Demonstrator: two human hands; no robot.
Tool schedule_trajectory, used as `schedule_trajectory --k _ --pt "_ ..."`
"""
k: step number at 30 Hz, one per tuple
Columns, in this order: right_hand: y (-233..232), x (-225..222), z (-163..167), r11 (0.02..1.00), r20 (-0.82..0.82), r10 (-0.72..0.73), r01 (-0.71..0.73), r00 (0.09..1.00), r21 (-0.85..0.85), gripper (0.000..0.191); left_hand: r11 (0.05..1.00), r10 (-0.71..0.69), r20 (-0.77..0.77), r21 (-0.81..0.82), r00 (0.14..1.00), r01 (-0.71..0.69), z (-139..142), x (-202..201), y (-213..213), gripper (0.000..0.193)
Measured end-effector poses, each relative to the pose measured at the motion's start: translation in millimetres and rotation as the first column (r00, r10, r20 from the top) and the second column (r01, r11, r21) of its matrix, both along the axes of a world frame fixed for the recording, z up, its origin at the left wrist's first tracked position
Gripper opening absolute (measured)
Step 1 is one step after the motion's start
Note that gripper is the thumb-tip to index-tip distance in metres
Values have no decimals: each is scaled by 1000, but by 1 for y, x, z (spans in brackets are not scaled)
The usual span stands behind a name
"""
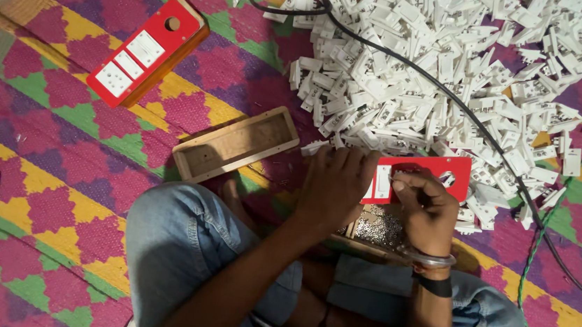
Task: The person sits on a colorful mat and assembles small white electrical components onto red and green plastic backplates. They pick up components, align them with the backplate, and secure them using small metal fasteners from a wooden box.
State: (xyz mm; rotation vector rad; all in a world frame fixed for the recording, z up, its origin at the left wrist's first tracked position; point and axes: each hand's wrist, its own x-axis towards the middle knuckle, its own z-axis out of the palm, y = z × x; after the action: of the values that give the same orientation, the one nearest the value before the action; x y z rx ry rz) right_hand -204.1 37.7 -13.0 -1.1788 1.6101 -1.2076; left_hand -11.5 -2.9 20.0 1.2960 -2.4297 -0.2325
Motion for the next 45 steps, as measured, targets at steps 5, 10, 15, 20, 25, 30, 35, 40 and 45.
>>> schedule_trajectory --k 5,10,15,20,25,30,35,40,45 --pt "-7 16 8 999 4 -1 1 1000 -43 8 1000 6 -48 -26 999 -7 -6 -6 1 77" --pt "-5 20 10 995 -256 -87 71 963 -73 8 997 23 -13 -77 1000 -24 -22 -12 5 66" --pt "-8 15 -9 990 -37 -140 140 990 19 7 994 -5 -86 -108 996 -4 -30 -16 9 46" --pt "-4 2 -20 958 62 -259 265 964 -112 31 994 53 -26 -99 998 -55 -16 -9 7 84" --pt "8 -7 -14 920 196 -392 387 899 68 21 980 126 -149 173 981 -100 -5 -5 2 96" --pt "6 -13 -9 953 421 -280 304 863 10 16 989 1 -325 139 946 47 -10 -10 5 89" --pt "5 -26 -3 954 458 -263 298 849 -4 12 955 -276 -388 -5 879 298 -18 -5 1 67" --pt "5 -26 -1 958 463 -256 287 849 4 12 943 -323 -399 -59 858 328 -23 -6 3 61" --pt "6 -23 5 963 410 -237 267 881 -18 16 955 -168 -543 119 823 273 -32 -12 8 47"
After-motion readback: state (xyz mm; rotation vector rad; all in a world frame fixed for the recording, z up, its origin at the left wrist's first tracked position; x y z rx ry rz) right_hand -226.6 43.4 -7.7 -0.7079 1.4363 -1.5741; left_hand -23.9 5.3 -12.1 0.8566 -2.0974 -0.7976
